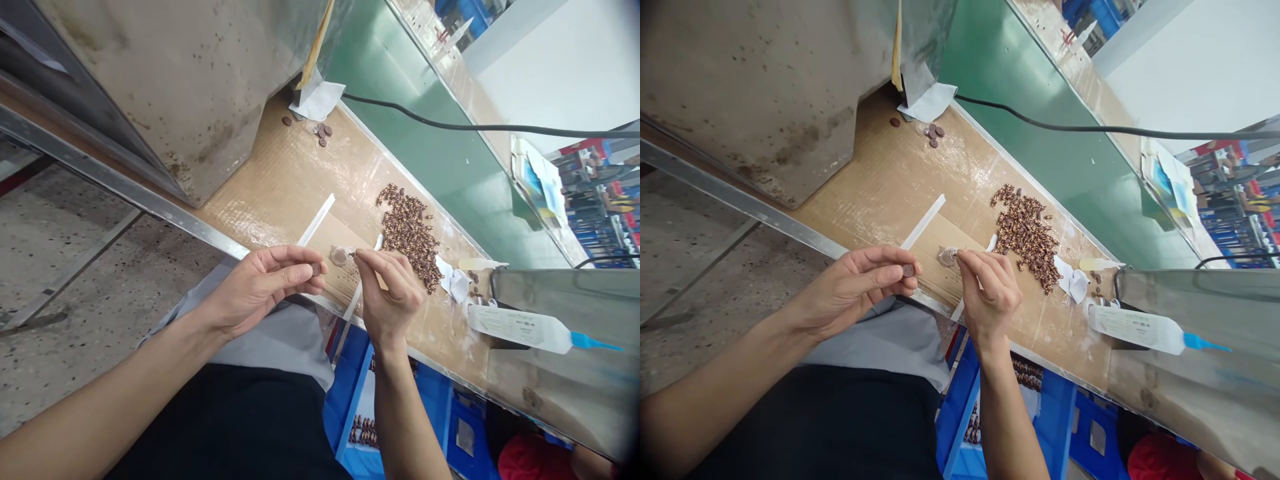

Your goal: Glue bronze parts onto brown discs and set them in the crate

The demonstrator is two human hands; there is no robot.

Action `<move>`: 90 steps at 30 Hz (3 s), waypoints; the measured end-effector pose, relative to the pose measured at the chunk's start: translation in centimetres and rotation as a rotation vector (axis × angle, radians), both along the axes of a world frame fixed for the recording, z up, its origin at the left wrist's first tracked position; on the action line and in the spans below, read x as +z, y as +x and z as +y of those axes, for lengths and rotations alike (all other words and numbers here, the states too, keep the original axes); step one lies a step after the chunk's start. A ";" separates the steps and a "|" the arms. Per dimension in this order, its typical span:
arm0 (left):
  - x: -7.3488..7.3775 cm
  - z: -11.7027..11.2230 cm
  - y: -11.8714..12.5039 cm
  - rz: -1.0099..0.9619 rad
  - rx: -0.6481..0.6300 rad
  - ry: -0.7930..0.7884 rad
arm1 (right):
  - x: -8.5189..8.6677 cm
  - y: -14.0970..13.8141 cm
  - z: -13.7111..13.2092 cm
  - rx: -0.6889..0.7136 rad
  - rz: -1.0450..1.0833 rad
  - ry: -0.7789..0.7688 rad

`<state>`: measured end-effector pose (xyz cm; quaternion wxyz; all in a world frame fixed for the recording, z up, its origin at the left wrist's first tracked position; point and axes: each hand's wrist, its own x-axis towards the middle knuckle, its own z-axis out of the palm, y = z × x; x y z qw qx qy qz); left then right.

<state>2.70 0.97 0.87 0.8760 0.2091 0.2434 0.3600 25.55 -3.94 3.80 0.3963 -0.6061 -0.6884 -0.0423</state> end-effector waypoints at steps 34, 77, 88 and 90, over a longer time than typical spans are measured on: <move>0.9 -1.7 2.3 -0.141 -0.037 -0.081 | 2.3 -5.5 -3.4 0.096 0.994 -0.102; 2.2 -2.3 2.1 -0.052 -0.035 -0.130 | 2.8 -4.4 -3.9 0.131 0.789 -0.114; 3.7 -1.9 1.8 0.027 -0.044 -0.093 | 3.0 -4.0 -3.9 0.152 0.694 -0.065; 4.0 -1.9 1.8 0.046 -0.033 -0.089 | 3.1 -4.1 -3.8 0.161 0.671 -0.044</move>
